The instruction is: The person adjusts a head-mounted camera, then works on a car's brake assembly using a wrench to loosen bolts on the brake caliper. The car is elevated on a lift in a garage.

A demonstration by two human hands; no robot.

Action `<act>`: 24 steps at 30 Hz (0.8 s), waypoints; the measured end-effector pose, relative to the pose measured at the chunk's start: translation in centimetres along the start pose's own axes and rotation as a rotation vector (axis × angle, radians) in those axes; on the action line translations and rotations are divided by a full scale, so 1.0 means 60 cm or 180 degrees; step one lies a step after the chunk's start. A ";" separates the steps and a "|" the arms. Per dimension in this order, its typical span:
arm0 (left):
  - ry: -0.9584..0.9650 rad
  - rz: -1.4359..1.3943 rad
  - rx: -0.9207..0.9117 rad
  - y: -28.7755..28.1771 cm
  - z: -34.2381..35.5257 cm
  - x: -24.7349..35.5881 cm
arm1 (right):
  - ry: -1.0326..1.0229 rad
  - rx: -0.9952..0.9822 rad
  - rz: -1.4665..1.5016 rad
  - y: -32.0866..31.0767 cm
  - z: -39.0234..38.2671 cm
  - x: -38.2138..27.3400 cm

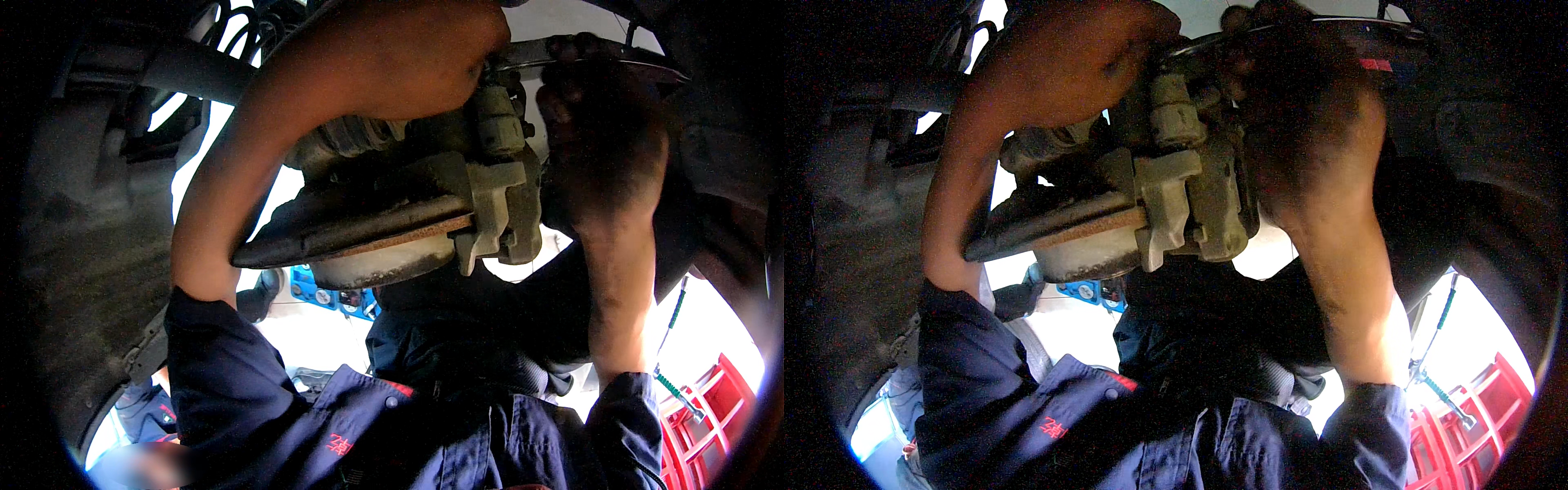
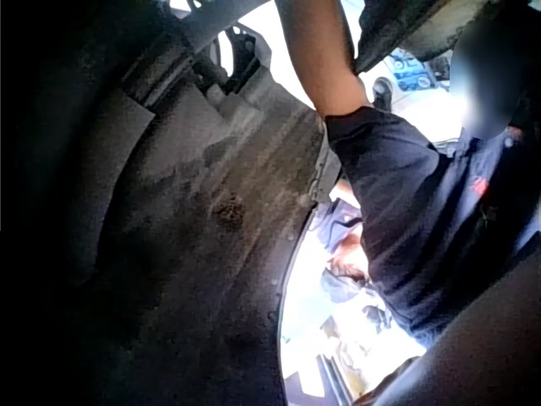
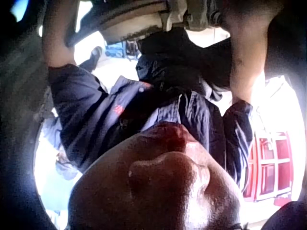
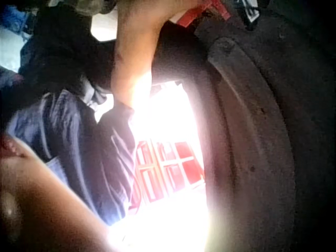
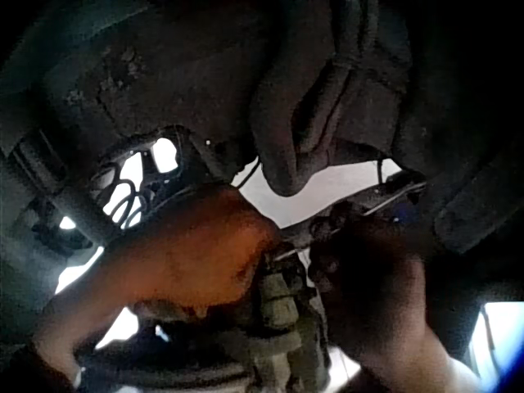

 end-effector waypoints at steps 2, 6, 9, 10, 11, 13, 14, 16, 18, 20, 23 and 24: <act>0.0176 -0.0083 0.0181 0.000 -0.010 0.003 | 0.0292 0.0406 -0.0776 -0.006 -0.002 0.012; -0.0284 -0.0081 -0.0272 0.005 0.007 -0.002 | 0.0722 0.0511 -0.0067 -0.021 -0.007 0.034; -0.0158 0.0105 -0.0156 0.000 0.001 0.003 | 0.0304 0.0604 -0.1031 -0.011 -0.005 0.017; -0.0054 0.0120 -0.0039 -0.005 -0.013 0.011 | 0.0033 0.0553 -0.1586 0.001 -0.007 0.003; -0.0049 0.0089 -0.0021 -0.006 -0.016 0.011 | -0.0237 0.0496 -0.2148 0.015 -0.011 -0.010; -0.0136 -0.0005 -0.0092 -0.006 -0.019 0.007 | -0.0793 0.0368 -0.3259 0.046 -0.019 -0.031; -0.0116 0.0016 -0.0110 -0.006 -0.019 0.008 | -0.1081 0.0304 -0.3816 0.059 -0.023 -0.039; 0.0023 0.0146 -0.0067 -0.005 -0.021 0.014 | -0.1221 0.0183 -0.3691 0.061 -0.024 -0.044; 0.0008 0.0256 -0.0186 -0.001 -0.018 0.010 | -0.1403 -0.0066 -0.3702 0.095 -0.020 -0.055; -0.0221 0.0224 -0.0395 0.003 -0.003 -0.005 | -0.1965 -0.0314 -0.4902 0.094 -0.015 -0.069; -0.0209 0.0142 0.0056 -0.002 0.005 0.003 | -0.1022 0.0300 -0.2980 0.028 0.003 -0.061; -0.0115 0.0170 0.0432 -0.005 0.000 0.010 | -0.0328 0.0593 -0.1381 0.004 0.006 -0.026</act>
Point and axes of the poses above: each hand's wrist, its own z-axis towards the middle knuckle, its own y-axis out of the palm, x = y × z, the point moved 8 cm from there along z, towards the middle knuckle, and after that the axes turned 9 degrees about -z, right-handed, at the moved point
